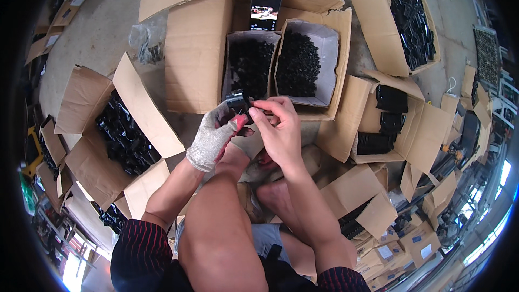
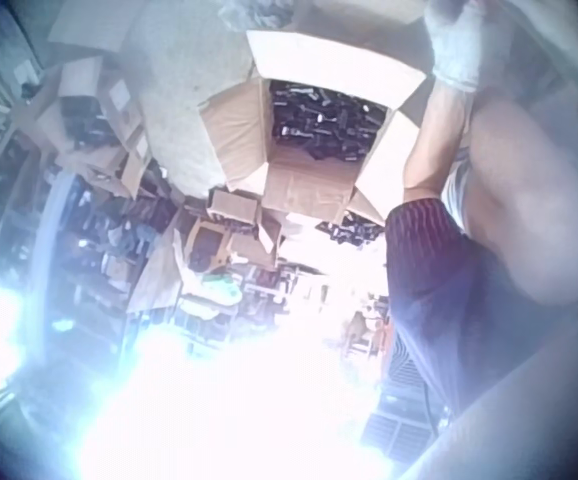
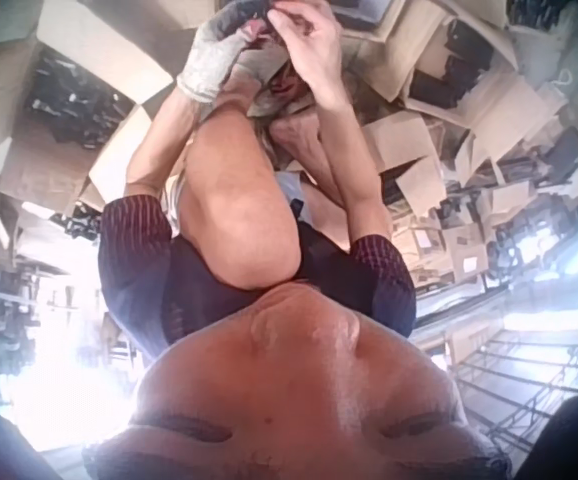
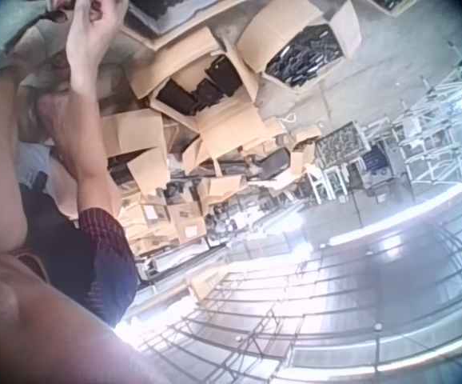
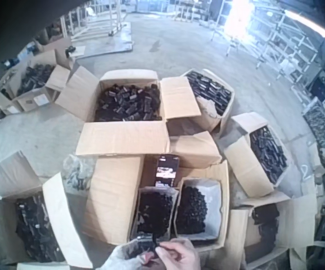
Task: The person assembles small metal components by inserting a pin through a hole in a black bracket and securing it with a small circular clip, handling several components one at a time while surrounded by boxes of parts.
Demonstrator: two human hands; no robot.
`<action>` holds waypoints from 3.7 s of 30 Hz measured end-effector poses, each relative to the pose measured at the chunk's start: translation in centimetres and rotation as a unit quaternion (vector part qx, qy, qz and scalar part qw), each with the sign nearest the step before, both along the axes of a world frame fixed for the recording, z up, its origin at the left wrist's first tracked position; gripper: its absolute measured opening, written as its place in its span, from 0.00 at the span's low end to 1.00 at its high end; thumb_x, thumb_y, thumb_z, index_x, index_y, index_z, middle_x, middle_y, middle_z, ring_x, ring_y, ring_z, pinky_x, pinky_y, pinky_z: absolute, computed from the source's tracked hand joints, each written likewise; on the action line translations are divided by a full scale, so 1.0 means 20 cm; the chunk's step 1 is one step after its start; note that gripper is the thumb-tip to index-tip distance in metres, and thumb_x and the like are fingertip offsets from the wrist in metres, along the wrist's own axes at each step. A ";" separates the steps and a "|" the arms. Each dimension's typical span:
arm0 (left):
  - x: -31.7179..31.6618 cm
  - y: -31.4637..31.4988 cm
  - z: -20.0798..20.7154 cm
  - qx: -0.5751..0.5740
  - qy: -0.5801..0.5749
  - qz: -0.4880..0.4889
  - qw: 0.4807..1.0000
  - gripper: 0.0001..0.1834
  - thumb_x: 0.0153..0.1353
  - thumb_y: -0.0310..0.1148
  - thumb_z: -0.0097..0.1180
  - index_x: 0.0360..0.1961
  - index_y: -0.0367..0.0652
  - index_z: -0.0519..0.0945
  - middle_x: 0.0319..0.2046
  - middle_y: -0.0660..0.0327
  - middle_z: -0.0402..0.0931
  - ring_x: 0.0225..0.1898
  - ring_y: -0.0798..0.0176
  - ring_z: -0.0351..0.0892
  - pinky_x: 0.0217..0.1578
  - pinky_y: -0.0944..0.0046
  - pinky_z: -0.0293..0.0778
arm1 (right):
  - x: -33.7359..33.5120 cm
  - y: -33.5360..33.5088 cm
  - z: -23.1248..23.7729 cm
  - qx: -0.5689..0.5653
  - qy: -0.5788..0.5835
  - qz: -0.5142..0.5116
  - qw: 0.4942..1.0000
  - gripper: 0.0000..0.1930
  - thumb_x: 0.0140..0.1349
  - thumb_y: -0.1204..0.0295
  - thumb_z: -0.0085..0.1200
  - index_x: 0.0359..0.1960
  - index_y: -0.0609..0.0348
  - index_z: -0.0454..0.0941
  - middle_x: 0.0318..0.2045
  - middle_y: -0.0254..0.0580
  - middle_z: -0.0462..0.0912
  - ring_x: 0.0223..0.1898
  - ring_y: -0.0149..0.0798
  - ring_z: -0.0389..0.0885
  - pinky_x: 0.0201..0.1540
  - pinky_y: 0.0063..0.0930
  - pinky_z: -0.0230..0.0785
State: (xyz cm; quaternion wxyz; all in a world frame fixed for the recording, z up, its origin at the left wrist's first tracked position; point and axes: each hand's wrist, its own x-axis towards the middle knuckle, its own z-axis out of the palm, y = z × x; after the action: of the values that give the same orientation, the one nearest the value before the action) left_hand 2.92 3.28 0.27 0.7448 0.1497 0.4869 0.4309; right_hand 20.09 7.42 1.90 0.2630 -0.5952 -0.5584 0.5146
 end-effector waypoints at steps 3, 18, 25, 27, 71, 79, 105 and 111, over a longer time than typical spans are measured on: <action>-0.02 0.02 0.01 -0.006 0.024 -0.005 1.000 0.17 0.69 0.34 0.64 0.54 0.35 0.81 0.43 0.61 0.83 0.40 0.67 0.83 0.43 0.65 0.83 | 0.07 0.15 -0.10 0.107 -0.058 -0.065 0.990 0.07 0.68 0.70 0.63 0.39 0.60 0.87 0.37 0.40 0.85 0.35 0.33 0.82 0.38 0.27 0.72; -0.01 0.04 -0.02 -0.029 0.039 -0.010 0.999 0.18 0.64 0.26 0.68 0.54 0.35 0.79 0.41 0.62 0.82 0.40 0.70 0.81 0.42 0.65 0.84 | 0.26 0.53 -0.44 0.087 -0.384 0.047 0.918 0.07 0.65 0.75 0.60 0.43 0.62 0.82 0.39 0.54 0.87 0.41 0.56 0.87 0.45 0.45 0.79; 0.03 0.05 -0.04 -0.037 0.061 0.020 0.997 0.17 0.63 0.27 0.69 0.51 0.36 0.81 0.38 0.63 0.84 0.36 0.73 0.81 0.38 0.68 0.81 | 0.10 0.24 -0.10 0.065 -0.074 -0.043 0.994 0.08 0.72 0.73 0.55 0.48 0.61 0.82 0.38 0.46 0.89 0.36 0.38 0.89 0.40 0.31 0.79; 0.05 0.05 -0.03 -0.039 0.079 0.031 0.996 0.13 0.62 0.27 0.70 0.46 0.36 0.82 0.33 0.65 0.83 0.33 0.75 0.79 0.36 0.70 0.78 | 0.04 0.14 -0.01 0.048 -0.036 -0.020 0.998 0.09 0.74 0.72 0.53 0.49 0.60 0.82 0.39 0.45 0.89 0.37 0.36 0.89 0.39 0.29 0.78; 0.10 0.03 -0.04 0.011 0.248 0.014 0.969 0.22 0.58 0.34 0.72 0.51 0.36 0.84 0.36 0.57 0.88 0.37 0.70 0.85 0.42 0.65 0.81 | -0.07 0.14 0.04 0.149 -0.332 0.229 0.903 0.14 0.68 0.60 0.61 0.31 0.58 0.79 0.29 0.45 0.81 0.36 0.52 0.79 0.40 0.44 0.71; 0.12 0.02 -0.05 0.023 0.238 0.021 0.971 0.21 0.56 0.31 0.72 0.48 0.32 0.83 0.38 0.56 0.87 0.40 0.72 0.82 0.44 0.65 0.80 | -0.06 0.14 0.05 0.196 -0.308 0.229 0.902 0.16 0.70 0.59 0.58 0.29 0.58 0.75 0.29 0.45 0.80 0.34 0.52 0.80 0.39 0.46 0.70; 0.01 -0.01 0.06 -0.005 -0.084 0.152 0.985 0.25 0.59 0.22 0.68 0.59 0.44 0.78 0.50 0.59 0.82 0.53 0.60 0.82 0.48 0.63 0.81 | 0.37 0.26 0.07 0.170 -0.283 -0.159 0.930 0.24 0.77 0.56 0.45 0.28 0.59 0.82 0.23 0.49 0.83 0.26 0.49 0.83 0.32 0.41 0.71; -0.31 -0.12 0.29 0.201 -0.210 0.399 0.870 0.39 0.65 0.30 0.67 0.74 0.57 0.62 0.69 0.63 0.69 0.68 0.64 0.72 0.53 0.64 0.78 | 1.46 0.42 -0.35 0.138 -0.487 -0.249 0.826 0.13 0.70 0.62 0.57 0.43 0.61 0.81 0.34 0.47 0.87 0.36 0.49 0.85 0.42 0.42 0.75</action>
State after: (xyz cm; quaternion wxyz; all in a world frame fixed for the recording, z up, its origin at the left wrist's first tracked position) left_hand -3.30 0.79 6.04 0.5481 -0.0049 0.2400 0.8012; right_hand 49.37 15.87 -5.12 0.1553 -0.8446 -0.5123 -0.0076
